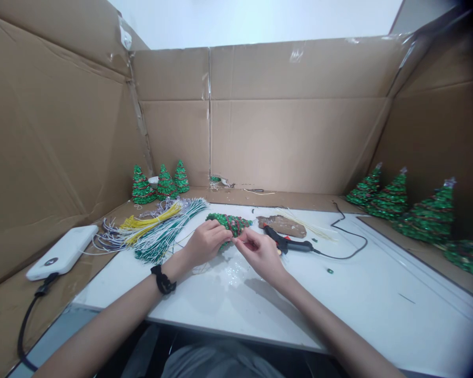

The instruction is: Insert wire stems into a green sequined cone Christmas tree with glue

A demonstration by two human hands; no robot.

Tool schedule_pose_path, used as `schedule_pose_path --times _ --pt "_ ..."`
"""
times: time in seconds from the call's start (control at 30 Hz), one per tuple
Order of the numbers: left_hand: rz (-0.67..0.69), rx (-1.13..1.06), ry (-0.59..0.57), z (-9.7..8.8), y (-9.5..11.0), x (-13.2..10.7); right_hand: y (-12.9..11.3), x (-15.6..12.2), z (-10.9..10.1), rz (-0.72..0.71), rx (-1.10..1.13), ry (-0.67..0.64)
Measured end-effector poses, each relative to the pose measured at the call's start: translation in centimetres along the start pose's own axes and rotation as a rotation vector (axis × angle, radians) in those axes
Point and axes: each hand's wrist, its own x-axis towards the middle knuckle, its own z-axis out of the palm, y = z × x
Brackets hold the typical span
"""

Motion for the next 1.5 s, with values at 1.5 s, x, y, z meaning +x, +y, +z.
schedule_pose_path --times 1.5 --pt "-0.787 -0.667 -0.619 -5.5 9.7 2.5 -4.5 -4.7 -7.3 -1.157 -0.914 -0.059"
